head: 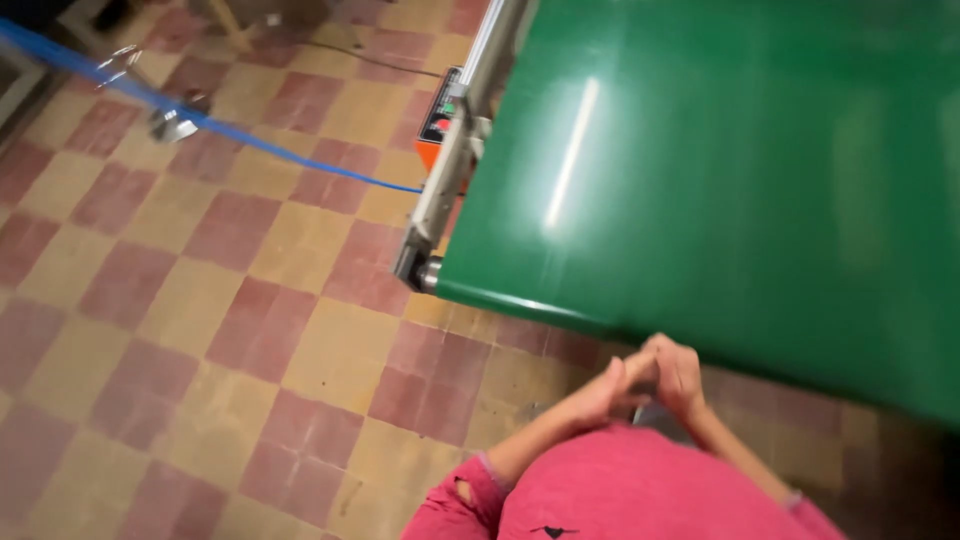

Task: Folding black plastic bags on a conveyor belt and putting them in a crate.

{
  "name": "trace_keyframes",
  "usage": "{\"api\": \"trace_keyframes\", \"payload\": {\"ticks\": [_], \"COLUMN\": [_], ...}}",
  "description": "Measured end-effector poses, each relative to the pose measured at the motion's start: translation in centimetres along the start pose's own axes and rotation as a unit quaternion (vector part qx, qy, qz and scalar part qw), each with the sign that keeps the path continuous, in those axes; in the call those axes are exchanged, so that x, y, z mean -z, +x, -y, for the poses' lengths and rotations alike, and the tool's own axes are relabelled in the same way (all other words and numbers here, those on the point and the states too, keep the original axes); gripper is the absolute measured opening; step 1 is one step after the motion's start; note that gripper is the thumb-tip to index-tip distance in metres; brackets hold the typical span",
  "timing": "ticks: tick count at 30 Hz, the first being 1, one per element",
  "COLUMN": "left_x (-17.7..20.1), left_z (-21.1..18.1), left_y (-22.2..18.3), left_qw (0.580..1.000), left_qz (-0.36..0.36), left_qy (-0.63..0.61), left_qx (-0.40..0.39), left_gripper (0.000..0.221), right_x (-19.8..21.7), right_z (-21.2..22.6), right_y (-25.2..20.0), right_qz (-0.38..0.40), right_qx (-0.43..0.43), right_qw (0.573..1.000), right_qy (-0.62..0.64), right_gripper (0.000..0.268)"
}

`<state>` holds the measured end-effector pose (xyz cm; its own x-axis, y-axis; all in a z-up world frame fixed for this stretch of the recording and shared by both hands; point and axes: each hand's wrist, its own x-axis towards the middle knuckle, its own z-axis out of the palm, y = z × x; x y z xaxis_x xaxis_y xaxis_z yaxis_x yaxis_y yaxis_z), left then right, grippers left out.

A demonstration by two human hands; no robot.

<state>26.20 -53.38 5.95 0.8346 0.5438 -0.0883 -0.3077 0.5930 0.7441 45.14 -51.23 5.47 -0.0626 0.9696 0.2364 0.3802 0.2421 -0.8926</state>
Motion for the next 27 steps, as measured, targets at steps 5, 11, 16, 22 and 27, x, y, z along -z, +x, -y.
{"api": "trace_keyframes", "payload": {"ticks": [5, 11, 16, 22, 27], "left_x": [1.1, 0.3, -2.8, -3.8, -3.1], "left_z": [-2.7, -6.5, -10.4, -13.1, -13.2], "left_y": [-0.7, -1.4, 0.3, 3.0, 7.4], "left_qw": [0.993, 0.95, 0.857, 0.764, 0.63], "left_qz": [-0.045, -0.18, -0.166, 0.002, 0.069], "left_qy": [0.055, 0.253, 0.467, 0.644, 0.773], "left_qx": [-0.089, -0.045, 0.137, 0.052, -0.043], "left_gripper": [0.098, 0.061, 0.056, 0.048, 0.035], "right_x": [-1.9, -3.6, -0.7, -0.6, -4.5], "right_z": [0.5, 10.5, 16.4, 7.4, 18.8], "right_y": [0.5, 3.1, 4.9, 8.1, 15.1], "right_qz": [0.042, 0.15, 0.214, 0.397, 0.533], "right_qx": [-0.05, -0.2, -0.454, -0.254, -0.106], "right_qw": [0.992, 0.9, 0.724, 0.835, 0.837], "right_qy": [0.105, 0.356, 0.473, 0.282, -0.066], "right_gripper": [0.056, 0.072, 0.069, 0.057, 0.056]}}
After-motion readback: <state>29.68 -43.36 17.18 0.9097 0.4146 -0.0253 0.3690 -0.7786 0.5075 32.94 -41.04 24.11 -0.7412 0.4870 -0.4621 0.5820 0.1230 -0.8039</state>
